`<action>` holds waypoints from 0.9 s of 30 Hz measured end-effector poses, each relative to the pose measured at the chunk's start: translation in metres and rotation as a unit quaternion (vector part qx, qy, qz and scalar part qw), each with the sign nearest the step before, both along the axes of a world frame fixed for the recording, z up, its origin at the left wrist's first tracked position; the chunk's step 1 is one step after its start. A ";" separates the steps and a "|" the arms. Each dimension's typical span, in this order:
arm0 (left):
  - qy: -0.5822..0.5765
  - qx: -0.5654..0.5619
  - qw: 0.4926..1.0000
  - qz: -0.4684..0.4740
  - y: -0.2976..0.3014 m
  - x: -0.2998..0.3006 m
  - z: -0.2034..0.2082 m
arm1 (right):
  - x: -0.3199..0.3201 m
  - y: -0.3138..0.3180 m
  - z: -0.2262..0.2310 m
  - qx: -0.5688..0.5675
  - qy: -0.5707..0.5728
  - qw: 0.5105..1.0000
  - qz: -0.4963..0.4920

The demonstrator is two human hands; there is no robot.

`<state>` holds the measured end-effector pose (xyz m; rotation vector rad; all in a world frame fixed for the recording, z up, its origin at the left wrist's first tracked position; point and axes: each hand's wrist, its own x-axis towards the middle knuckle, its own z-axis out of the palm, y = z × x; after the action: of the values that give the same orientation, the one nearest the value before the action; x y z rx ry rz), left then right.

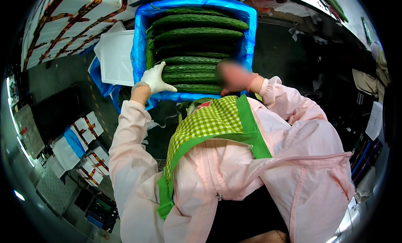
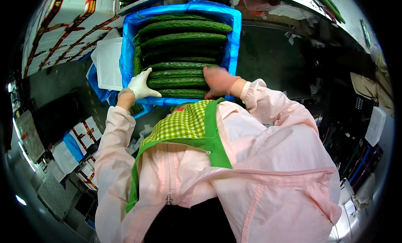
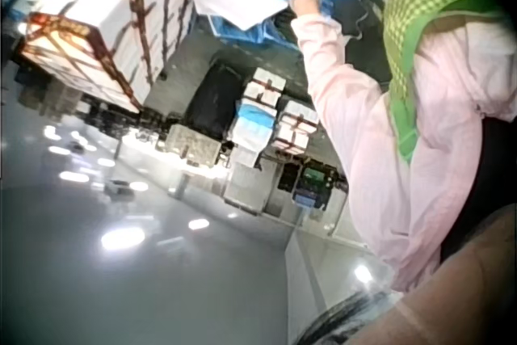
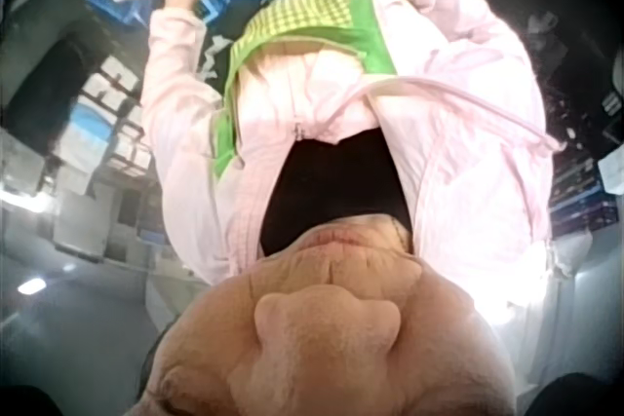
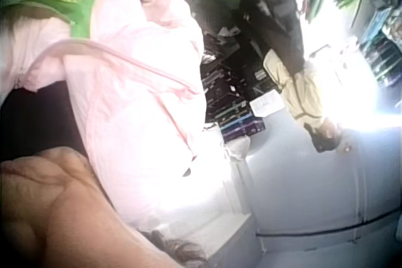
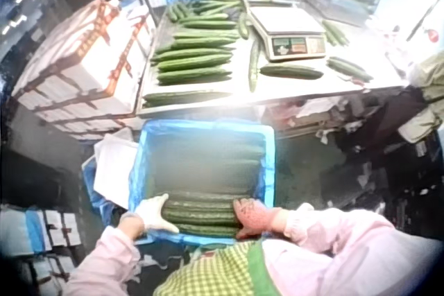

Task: The person weighs cucumbers on a scale and places them into a blue plastic-lined crate.

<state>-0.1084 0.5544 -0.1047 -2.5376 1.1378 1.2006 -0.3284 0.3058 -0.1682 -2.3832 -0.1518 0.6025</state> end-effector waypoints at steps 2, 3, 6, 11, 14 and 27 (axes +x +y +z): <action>0.007 0.058 0.998 -0.026 -0.012 0.004 0.002 | 0.000 0.005 -0.013 -0.028 -0.010 1.000 0.007; 0.011 0.087 0.995 -0.039 -0.017 0.003 0.004 | -0.002 0.009 -0.019 -0.038 -0.013 0.999 0.007; 0.022 0.114 0.993 -0.034 -0.026 0.006 0.008 | 0.003 0.007 -0.019 -0.054 -0.019 0.998 -0.013; 0.052 0.104 0.993 -0.024 -0.020 0.017 0.008 | 0.003 -0.001 -0.018 -0.016 0.011 0.999 0.040; 0.038 0.052 0.998 -0.028 -0.015 0.020 0.016 | 0.009 -0.009 -0.009 0.085 0.186 0.979 -0.018; -0.251 -0.192 0.948 -0.033 -0.061 0.066 0.031 | 0.062 -0.058 0.085 -0.218 -0.283 0.916 -0.183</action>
<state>-0.0423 0.4929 -0.0732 -2.7983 1.3980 0.2869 -0.2665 0.2476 -0.0828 -2.8563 0.2029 -0.2776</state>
